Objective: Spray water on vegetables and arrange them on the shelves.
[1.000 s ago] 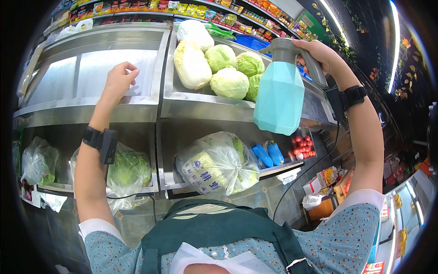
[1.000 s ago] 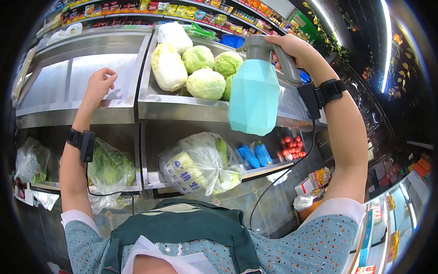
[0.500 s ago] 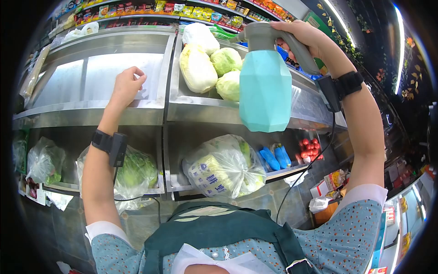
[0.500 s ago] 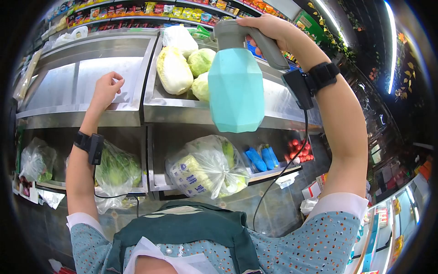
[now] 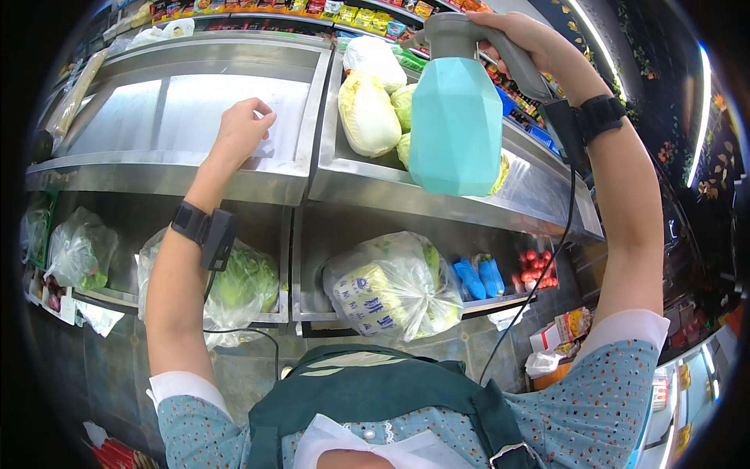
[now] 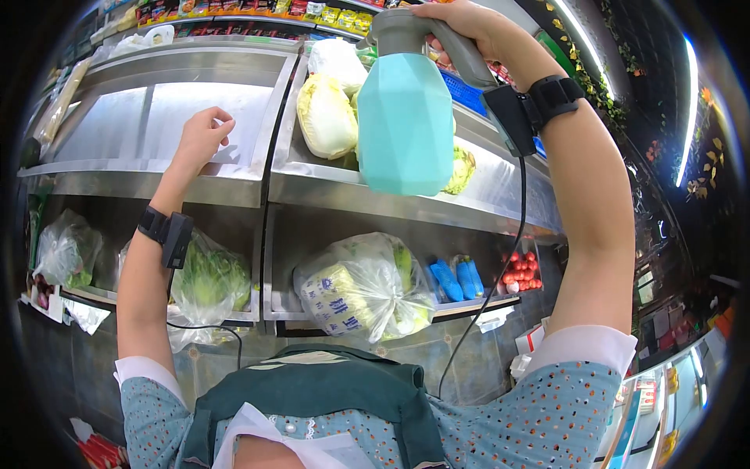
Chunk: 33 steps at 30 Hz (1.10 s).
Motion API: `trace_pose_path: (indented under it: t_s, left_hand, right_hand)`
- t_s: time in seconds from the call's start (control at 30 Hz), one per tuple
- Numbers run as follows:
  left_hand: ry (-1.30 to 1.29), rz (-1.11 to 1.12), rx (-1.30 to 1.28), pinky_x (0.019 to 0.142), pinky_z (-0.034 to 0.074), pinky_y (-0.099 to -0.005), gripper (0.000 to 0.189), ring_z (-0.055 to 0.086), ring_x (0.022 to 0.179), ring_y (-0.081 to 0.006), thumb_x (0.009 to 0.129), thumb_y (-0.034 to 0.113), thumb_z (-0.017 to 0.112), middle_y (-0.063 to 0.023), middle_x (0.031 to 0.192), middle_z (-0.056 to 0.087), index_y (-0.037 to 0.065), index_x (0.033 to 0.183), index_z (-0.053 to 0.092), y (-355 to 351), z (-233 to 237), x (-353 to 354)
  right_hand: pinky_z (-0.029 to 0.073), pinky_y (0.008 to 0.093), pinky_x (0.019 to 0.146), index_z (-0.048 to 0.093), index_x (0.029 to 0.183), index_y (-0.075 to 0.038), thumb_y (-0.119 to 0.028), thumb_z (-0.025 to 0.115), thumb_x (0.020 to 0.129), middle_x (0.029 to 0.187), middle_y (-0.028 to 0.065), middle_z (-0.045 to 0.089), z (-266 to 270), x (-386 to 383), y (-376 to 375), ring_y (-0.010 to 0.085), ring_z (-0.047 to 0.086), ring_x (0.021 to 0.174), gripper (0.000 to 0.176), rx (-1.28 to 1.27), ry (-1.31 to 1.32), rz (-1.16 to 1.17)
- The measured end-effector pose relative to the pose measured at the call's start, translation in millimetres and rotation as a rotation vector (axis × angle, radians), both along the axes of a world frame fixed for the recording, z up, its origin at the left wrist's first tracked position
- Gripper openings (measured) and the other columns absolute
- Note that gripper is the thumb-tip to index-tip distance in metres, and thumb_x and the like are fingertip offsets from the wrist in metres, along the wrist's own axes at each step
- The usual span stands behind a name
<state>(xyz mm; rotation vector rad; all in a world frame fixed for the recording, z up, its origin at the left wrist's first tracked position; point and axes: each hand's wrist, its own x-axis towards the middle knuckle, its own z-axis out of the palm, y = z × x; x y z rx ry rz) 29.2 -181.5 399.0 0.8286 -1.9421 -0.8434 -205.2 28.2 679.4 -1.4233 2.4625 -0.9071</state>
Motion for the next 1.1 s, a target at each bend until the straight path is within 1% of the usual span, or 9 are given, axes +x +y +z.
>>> trace_pose_path:
  t_s: [0.07, 0.13, 0.2, 0.27, 0.47, 0.6, 0.77, 0.87, 1.1]
  left_hand:
    - [-0.032, 0.005, 0.037, 0.062, 0.047, -0.0325, 0.02, 0.063, 0.063, -0.0185, 0.084, 0.019, 0.063, -0.0106, 0.067, 0.065, 0.001, 0.093, 0.066, 2.6, 3.8, 0.0]
    - [-0.036, 0.003, 0.033, 0.061, 0.047, -0.0324, 0.019, 0.063, 0.062, -0.0183, 0.084, 0.018, 0.063, -0.0104, 0.067, 0.065, 0.001, 0.093, 0.066, 2.5, 3.1, -1.3]
    - [-0.041, -0.003, 0.028, 0.061, 0.047, -0.0323, 0.019, 0.062, 0.062, -0.0182, 0.084, 0.018, 0.063, -0.0103, 0.067, 0.065, 0.001, 0.093, 0.066, 1.9, 2.9, -1.9]
    - [-0.056, 0.006, 0.005, 0.06, 0.046, -0.0319, 0.019, 0.062, 0.061, -0.0175, 0.084, 0.018, 0.064, -0.0098, 0.065, 0.064, 0.001, 0.092, 0.066, 2.5, 2.7, -2.2]
    - [-0.069, -0.012, -0.026, 0.058, 0.045, -0.0312, 0.019, 0.061, 0.06, -0.0162, 0.083, 0.019, 0.065, -0.0092, 0.064, 0.063, 0.002, 0.091, 0.066, 5.6, 3.1, -1.8]
    - [-0.072, -0.031, -0.04, 0.058, 0.045, -0.031, 0.02, 0.061, 0.06, -0.0157, 0.083, 0.02, 0.065, -0.0085, 0.063, 0.063, 0.002, 0.092, 0.066, 3.5, 1.6, -2.8]
    - [-0.047, -0.044, 0.006, 0.058, 0.044, -0.0312, 0.022, 0.061, 0.059, -0.0144, 0.084, 0.022, 0.066, -0.0075, 0.063, 0.063, 0.002, 0.092, 0.066, -4.4, -2.7, -4.2]
    - [-0.054, -0.041, 0.004, 0.058, 0.044, -0.031, 0.022, 0.06, 0.059, -0.0143, 0.084, 0.023, 0.065, -0.0074, 0.063, 0.063, 0.002, 0.092, 0.066, -3.3, -1.7, -4.1]
    - [-0.107, -0.038, -0.126, 0.057, 0.044, -0.0325, 0.02, 0.06, 0.058, -0.017, 0.084, 0.021, 0.066, -0.0081, 0.064, 0.062, 0.003, 0.093, 0.065, 3.9, -1.0, -3.5]
  right_hand:
    - [0.048, 0.0296, 0.049, 0.065, 0.105, -0.001, -0.029, 0.056, 0.094, 0.08, 0.0087, 0.064, -3.3, -0.2, 5.7, 0.0155, 0.058, 0.06, 0.032, 0.012, -0.001, 0.018]
    - [0.049, 0.0232, 0.037, 0.059, 0.092, 0.0, -0.042, 0.061, 0.09, 0.067, 0.0035, 0.059, -11.0, 8.3, 13.1, 0.0092, 0.055, 0.043, 0.042, 0.154, 0.011, 0.055]
    - [0.049, 0.0239, 0.034, 0.061, 0.092, 0.001, -0.041, 0.062, 0.089, 0.072, 0.0044, 0.06, -19.5, 8.2, 22.3, 0.0084, 0.055, 0.045, 0.042, 0.086, -0.022, 0.095]
    - [0.049, 0.0249, 0.033, 0.062, 0.092, 0.001, -0.041, 0.063, 0.088, 0.075, 0.0048, 0.059, -25.1, -4.5, 29.9, 0.0081, 0.056, 0.047, 0.043, 0.261, -0.047, 0.129]
    - [0.048, 0.0267, 0.031, 0.06, 0.087, 0.003, -0.041, 0.063, 0.089, 0.07, 0.0049, 0.058, -41.5, 5.4, 74.0, 0.0085, 0.054, 0.044, 0.045, 0.247, -0.104, 0.137]
    - [0.049, 0.0275, 0.031, 0.059, 0.084, 0.004, -0.042, 0.062, 0.089, 0.07, 0.006, 0.058, -39.0, -11.1, 96.6, 0.0101, 0.055, 0.042, 0.047, 0.25, -0.106, 0.055]
    - [0.048, 0.028, 0.032, 0.053, 0.079, 0.003, -0.045, 0.063, 0.088, 0.057, 0.0074, 0.054, -38.4, -11.4, 124.8, 0.0128, 0.054, 0.037, 0.05, 0.139, -0.009, -0.213]
    - [0.047, 0.0277, 0.032, 0.052, 0.077, 0.002, -0.044, 0.061, 0.09, 0.052, 0.0056, 0.052, -40.5, -28.3, 142.9, 0.0127, 0.052, 0.036, 0.049, 0.128, 0.048, -0.275]
    - [0.045, 0.0275, 0.033, 0.056, 0.074, 0.002, -0.041, 0.06, 0.091, 0.05, 0.0054, 0.052, -44.4, -34.1, 199.2, 0.0138, 0.052, 0.036, 0.047, 0.238, -0.093, -0.273]
